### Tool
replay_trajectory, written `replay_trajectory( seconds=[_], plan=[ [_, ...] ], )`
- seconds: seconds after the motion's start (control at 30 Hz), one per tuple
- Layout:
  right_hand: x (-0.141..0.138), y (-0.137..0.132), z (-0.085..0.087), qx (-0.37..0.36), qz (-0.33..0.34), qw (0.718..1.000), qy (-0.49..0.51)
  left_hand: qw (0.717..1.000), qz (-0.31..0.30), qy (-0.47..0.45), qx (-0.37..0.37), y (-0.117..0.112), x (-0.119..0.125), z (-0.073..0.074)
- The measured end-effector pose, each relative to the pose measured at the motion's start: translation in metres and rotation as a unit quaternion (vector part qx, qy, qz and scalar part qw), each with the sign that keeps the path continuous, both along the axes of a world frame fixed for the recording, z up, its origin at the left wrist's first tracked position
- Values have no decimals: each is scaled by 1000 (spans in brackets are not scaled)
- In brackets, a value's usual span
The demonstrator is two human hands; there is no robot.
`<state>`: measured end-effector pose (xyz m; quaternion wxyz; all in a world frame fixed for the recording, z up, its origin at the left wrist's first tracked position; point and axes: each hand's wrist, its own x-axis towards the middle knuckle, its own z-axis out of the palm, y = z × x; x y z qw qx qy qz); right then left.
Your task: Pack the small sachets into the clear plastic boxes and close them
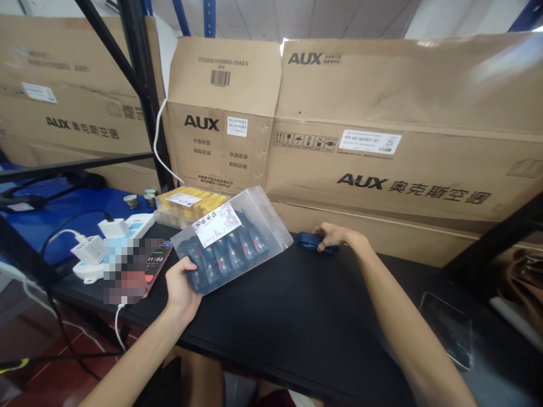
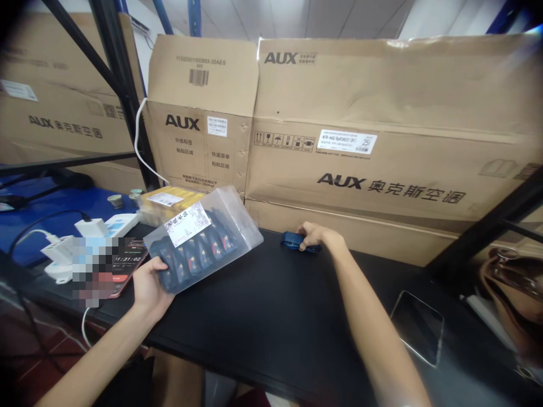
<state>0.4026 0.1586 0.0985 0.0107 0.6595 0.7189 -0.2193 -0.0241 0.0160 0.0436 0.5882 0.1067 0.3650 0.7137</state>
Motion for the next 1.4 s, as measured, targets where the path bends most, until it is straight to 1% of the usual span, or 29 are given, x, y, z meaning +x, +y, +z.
replay_trajectory(
  seconds=[0.1,0.2,0.23,0.3,0.37,0.43,0.5,0.57,0.6,0.63,0.73,0.8,0.87,0.97,1.03,1.07,1.13,1.2,1.27,1.33,1.4],
  plan=[
    [-12,0,3,17,7,1000,2,1000,-12,-9,-5,0,0,0],
    [-30,-9,13,38,45,998,34,1000,-13,-8,-2,0,-1,0],
    [-36,-13,17,47,64,995,53,1000,-13,-6,-1,0,-1,-1],
    [-47,-23,28,65,97,985,124,1000,-14,-3,1,0,-1,-2],
    [-55,-31,39,84,111,963,231,1000,-13,-2,3,0,-1,-3],
    [-60,-37,48,107,116,926,344,1000,-12,-3,4,0,-1,-3],
    [-63,-40,56,138,127,889,417,1000,-10,-5,2,0,0,-2],
    [-66,-44,64,160,143,865,454,1000,-9,-4,0,0,0,-1],
    [-69,-46,67,157,153,862,456,1000,-9,-3,-2,0,0,-1],
    [-71,-50,71,145,165,867,448,1000,-10,-3,-5,0,0,0],
    [-81,-62,80,63,202,898,385,1000,-14,-7,-11,0,0,0],
    [-87,-69,82,13,214,910,354,1000,-17,-10,-11,0,-1,0],
    [-93,-75,81,-13,219,910,350,1000,-21,-12,-11,0,-1,0],
    [-100,-79,80,7,214,897,387,1000,-28,-7,-12,-1,0,2],
    [-104,-79,81,47,212,875,433,999,-33,0,-15,-1,1,3],
    [-107,-79,81,74,214,859,460,999,-35,3,-17,-2,1,4],
    [-112,-79,81,119,227,816,518,999,-42,9,-24,-3,1,5],
    [-117,-79,79,133,243,768,577,998,-46,13,-29,-3,2,6],
    [-121,-80,77,125,251,730,623,998,-48,14,-28,-3,2,6],
    [-123,-82,75,129,246,707,650,998,-48,13,-26,-3,2,6],
    [-126,-84,74,138,237,695,664,998,-46,13,-26,-3,2,6]
  ],
)
